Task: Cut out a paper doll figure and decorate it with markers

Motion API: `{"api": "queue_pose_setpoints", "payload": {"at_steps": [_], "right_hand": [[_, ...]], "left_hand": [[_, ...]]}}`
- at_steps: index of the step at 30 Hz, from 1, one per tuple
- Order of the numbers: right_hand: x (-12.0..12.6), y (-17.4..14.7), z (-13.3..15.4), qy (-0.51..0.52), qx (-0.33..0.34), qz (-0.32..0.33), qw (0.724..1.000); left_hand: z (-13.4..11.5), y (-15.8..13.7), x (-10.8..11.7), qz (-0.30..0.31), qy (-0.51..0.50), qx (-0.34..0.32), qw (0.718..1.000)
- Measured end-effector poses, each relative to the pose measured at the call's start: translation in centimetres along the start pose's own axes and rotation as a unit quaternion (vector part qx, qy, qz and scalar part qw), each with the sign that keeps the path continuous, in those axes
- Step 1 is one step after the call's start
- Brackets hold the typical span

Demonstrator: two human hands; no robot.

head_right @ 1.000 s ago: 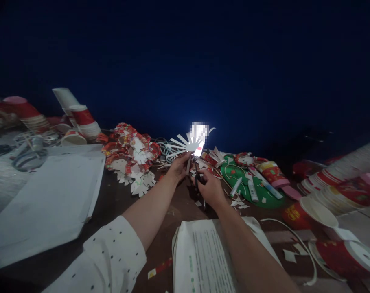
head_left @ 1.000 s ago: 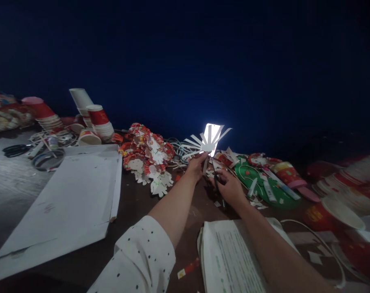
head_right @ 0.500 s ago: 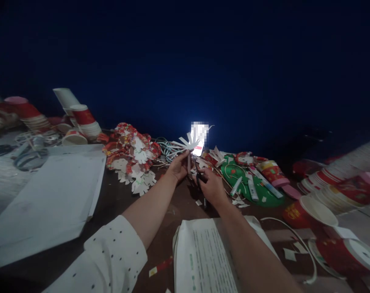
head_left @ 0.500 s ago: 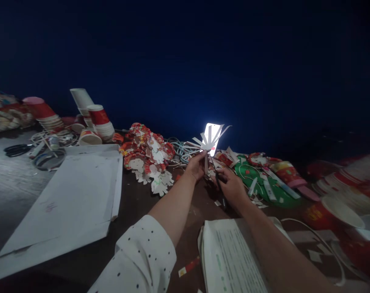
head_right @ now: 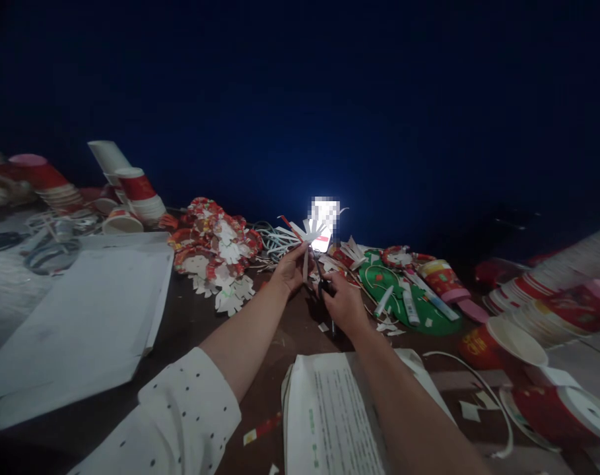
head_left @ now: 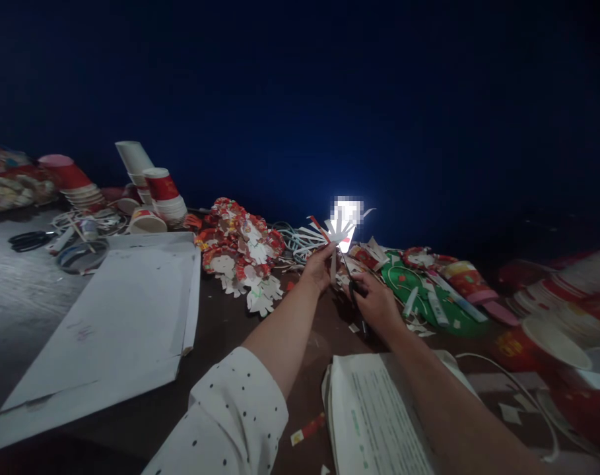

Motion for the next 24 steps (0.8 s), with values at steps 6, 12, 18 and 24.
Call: {"api": "queue_pose_setpoints", "payload": {"at_steps": [6,12,18,24], "right_hand": [[0.3,0.0,-0.4,-0.029,0.013,0.002,0.999],[0.4,-0.4,-1.0,0.106,-0.055,0.002,0.993],[1.2,-0.7,-2.3,0.244,-0.145,0.036,0.958],[2.6,-0.9,-2.1,0.28,-0.177,0.105,0.938]], "left_hand": [[-0.1,0.2,0.1,0.004,-0.003,0.008,1.0],[-0.9,-0.5,-0.5,0.009,0.107,-0.018,0.994],[-1.7,-1.2,-1.0,0.032,0.206,-0.025,0.978],[-1.3,-0.5,-0.3,0.051,0.288,0.01,0.956]]}}
Point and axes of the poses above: each hand's wrist, its own y-axis towards the middle knuckle, its own x-axis out of the back of the hand, z = x × y, the point moved 7 cm from there along y, towards the middle knuckle, and after that the axes turned 15 degrees about x, right-handed, at the moved point
